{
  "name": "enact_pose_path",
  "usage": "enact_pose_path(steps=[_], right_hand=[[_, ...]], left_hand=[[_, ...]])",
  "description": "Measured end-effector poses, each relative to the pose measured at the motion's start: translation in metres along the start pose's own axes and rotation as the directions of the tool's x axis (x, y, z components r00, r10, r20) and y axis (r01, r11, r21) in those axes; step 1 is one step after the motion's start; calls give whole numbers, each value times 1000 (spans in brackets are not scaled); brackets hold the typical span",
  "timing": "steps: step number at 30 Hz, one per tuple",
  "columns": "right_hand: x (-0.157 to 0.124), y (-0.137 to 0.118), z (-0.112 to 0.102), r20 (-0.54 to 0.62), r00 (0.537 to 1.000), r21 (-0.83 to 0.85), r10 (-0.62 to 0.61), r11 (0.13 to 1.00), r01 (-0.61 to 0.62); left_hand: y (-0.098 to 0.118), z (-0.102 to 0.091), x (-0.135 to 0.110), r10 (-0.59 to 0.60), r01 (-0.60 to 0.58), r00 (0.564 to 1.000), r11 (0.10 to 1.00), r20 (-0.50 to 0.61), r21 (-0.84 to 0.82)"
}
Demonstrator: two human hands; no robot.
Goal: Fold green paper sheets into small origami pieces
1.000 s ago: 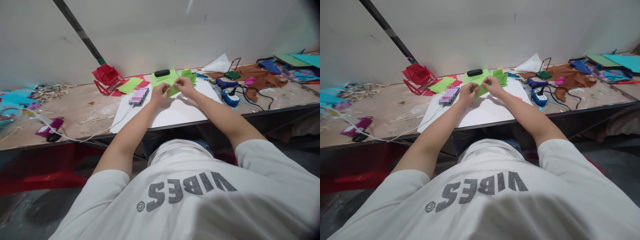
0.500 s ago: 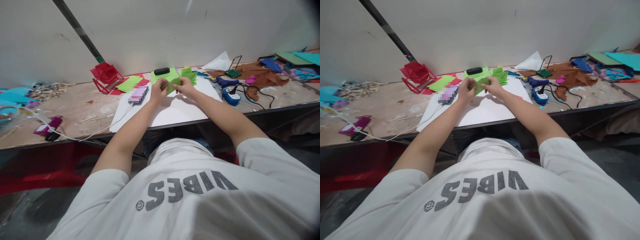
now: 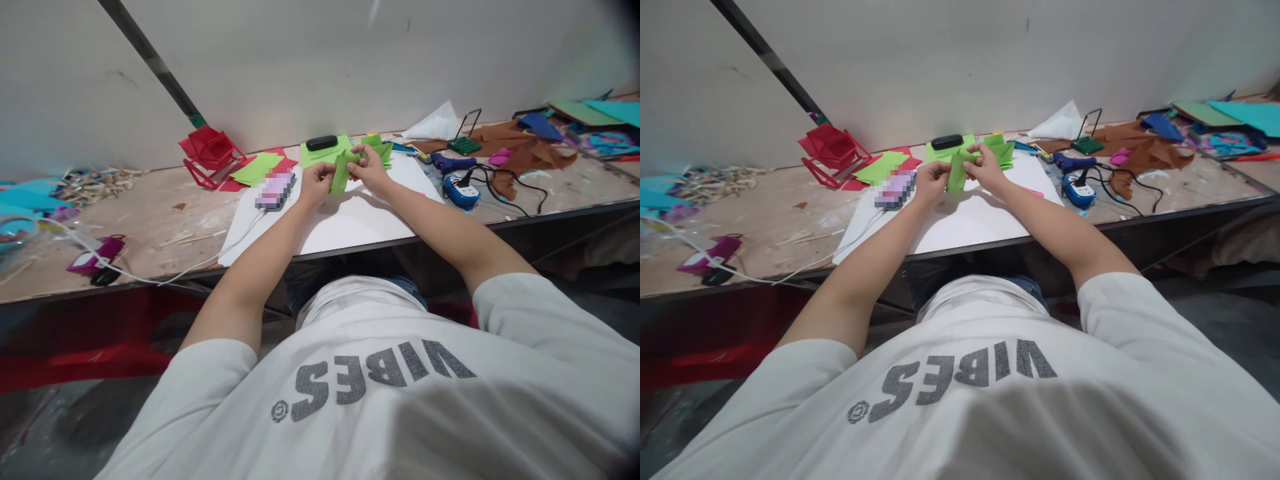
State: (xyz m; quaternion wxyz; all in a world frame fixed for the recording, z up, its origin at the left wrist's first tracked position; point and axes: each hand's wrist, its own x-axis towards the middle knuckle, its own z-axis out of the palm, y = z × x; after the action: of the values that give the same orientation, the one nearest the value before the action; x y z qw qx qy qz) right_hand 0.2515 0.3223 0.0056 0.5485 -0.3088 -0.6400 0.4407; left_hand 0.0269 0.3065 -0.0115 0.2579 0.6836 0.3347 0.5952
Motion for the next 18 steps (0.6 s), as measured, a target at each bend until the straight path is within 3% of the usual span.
enact_pose_path(steps=[5,11,18], right_hand=[[0,-1,1,-17,1000,-103,-12,995,10],[-6,-11,4,67,997,-169,-39,984,50],[-3,-3,1,93,994,-90,-49,994,58]], left_hand=[[4,0,0,-21,21,1000,999,3,26],[7,1,-2,-39,35,999,992,29,125],[8,-2,-4,-37,32,999,975,20,221]])
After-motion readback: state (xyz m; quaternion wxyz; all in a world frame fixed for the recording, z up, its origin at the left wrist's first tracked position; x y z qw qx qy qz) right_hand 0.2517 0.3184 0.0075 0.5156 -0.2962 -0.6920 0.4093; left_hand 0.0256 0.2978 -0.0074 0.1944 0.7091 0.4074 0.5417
